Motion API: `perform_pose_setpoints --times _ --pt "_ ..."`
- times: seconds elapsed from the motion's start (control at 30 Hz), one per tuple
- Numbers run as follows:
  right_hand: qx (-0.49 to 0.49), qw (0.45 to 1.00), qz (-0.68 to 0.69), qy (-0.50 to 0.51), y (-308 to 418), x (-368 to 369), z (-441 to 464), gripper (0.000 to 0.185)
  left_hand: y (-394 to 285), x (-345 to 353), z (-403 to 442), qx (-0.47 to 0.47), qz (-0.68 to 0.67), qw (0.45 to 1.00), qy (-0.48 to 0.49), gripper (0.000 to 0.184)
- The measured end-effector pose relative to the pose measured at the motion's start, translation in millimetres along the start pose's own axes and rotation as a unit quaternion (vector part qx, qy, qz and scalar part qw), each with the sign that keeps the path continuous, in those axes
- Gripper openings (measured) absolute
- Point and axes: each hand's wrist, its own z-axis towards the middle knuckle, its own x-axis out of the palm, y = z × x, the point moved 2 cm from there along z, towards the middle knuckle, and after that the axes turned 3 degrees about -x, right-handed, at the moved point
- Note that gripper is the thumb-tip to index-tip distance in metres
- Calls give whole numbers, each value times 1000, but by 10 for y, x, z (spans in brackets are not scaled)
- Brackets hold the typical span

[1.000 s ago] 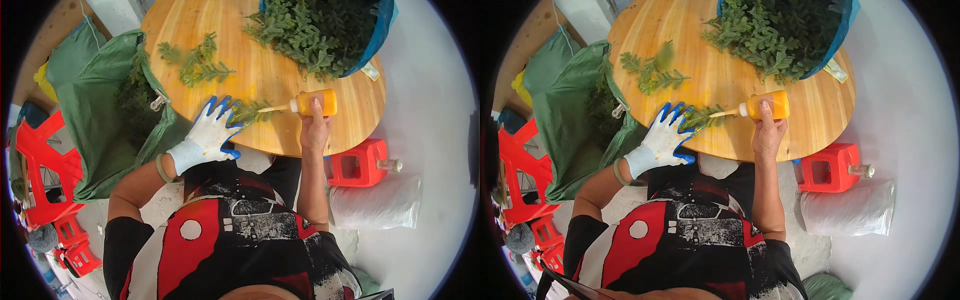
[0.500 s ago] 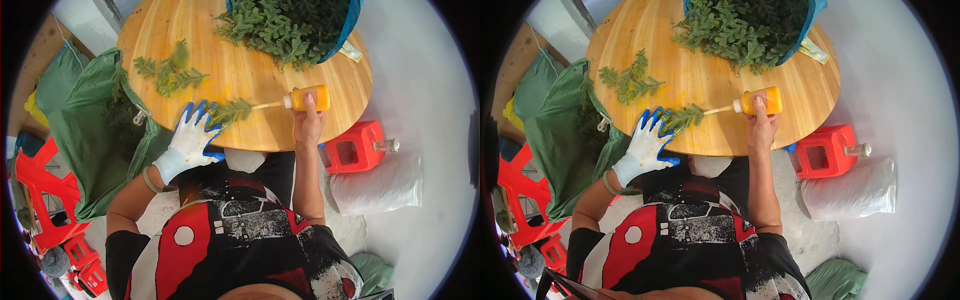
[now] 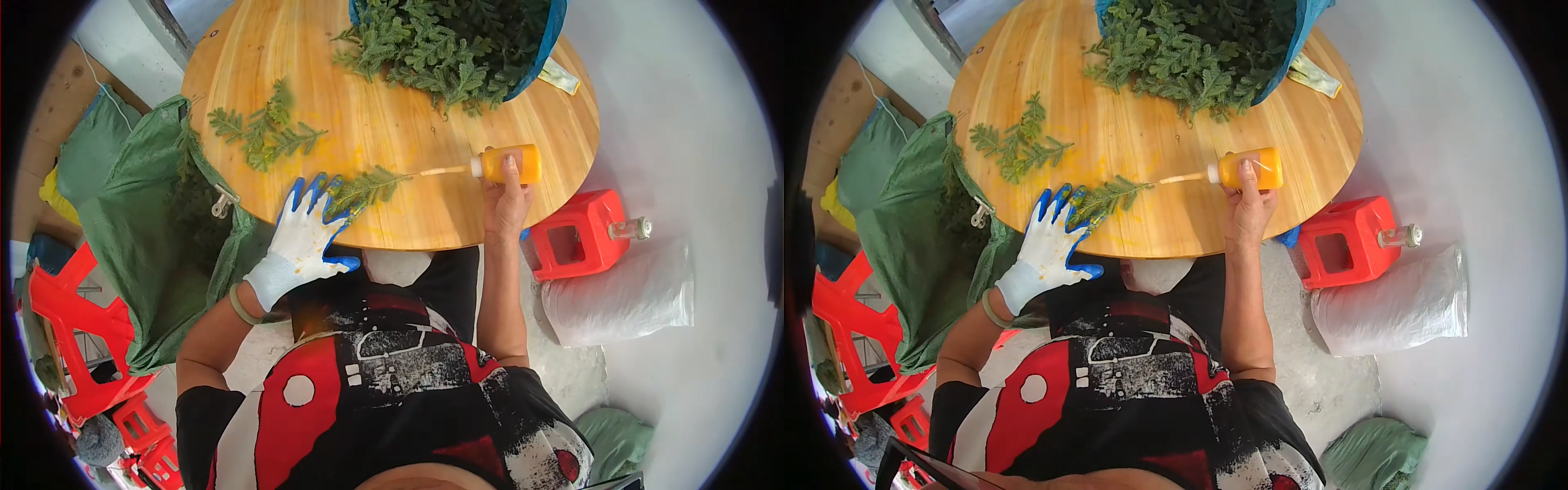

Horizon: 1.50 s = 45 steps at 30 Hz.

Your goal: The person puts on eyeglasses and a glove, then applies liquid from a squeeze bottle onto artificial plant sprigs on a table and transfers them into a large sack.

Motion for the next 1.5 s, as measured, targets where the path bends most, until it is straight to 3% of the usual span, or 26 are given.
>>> perform_pose_setpoints --times 0.07,0.2,0.27,0.3,0.37,0.43,0.47,0.53,0.57,0.6,0.7,0.77,0.87,0.97,1.03,1.2,1.37,1.5 --pt "-7 1000 10 -6 46 -18 26 32 -3 -9 -10 -2 -6 1000 -3 85" --pt "-31 999 21 -28 135 -214 128 23 46 -43 -48 -128 36 991 3 79" --pt "-30 998 63 0 177 -280 157 22 155 -109 -80 -209 41 963 -168 68" --pt "-33 997 74 14 176 -313 174 22 131 -169 -116 -223 57 957 -175 68" --pt "-24 996 88 21 212 -327 165 28 -24 -230 -103 -179 35 962 -204 58" --pt "-14 993 108 35 256 -295 166 31 -103 -190 68 -37 20 975 -219 48" --pt "-10 992 120 31 277 -294 165 33 -91 -218 161 -21 2 987 -159 41" --pt "-3 990 141 18 272 -259 176 38 165 -112 348 2 50 989 -139 36" --pt "-2 989 143 20 255 -226 172 38 622 422 528 -18 -169 984 -59 33" --pt "11 986 165 19 260 -212 156 39 573 -163 575 3 118 973 -201 31" --pt "19 974 225 2 428 -290 130 39 1261 -129 632 -154 211 959 -113 35" --pt "11 971 239 -14 498 -345 114 41 1591 -155 529 -211 303 923 -111 39" --pt "31 960 278 -26 529 -356 104 47 1176 -436 669 -181 268 930 -174 45" --pt "33 959 281 -32 565 -319 73 48 978 -406 1142 -148 202 953 -168 48" --pt "39 957 284 -37 590 -302 67 49 1150 -198 1577 -201 8 956 -216 47" --pt "47 952 300 -25 641 -414 14 49 1331 96 2265 -229 132 924 -277 42" --pt "47 948 312 -38 660 -480 -3 49 937 -224 1910 -190 193 943 -194 44" --pt "44 958 283 -31 494 -359 124 49 237 -458 1083 -165 77 970 -162 45"
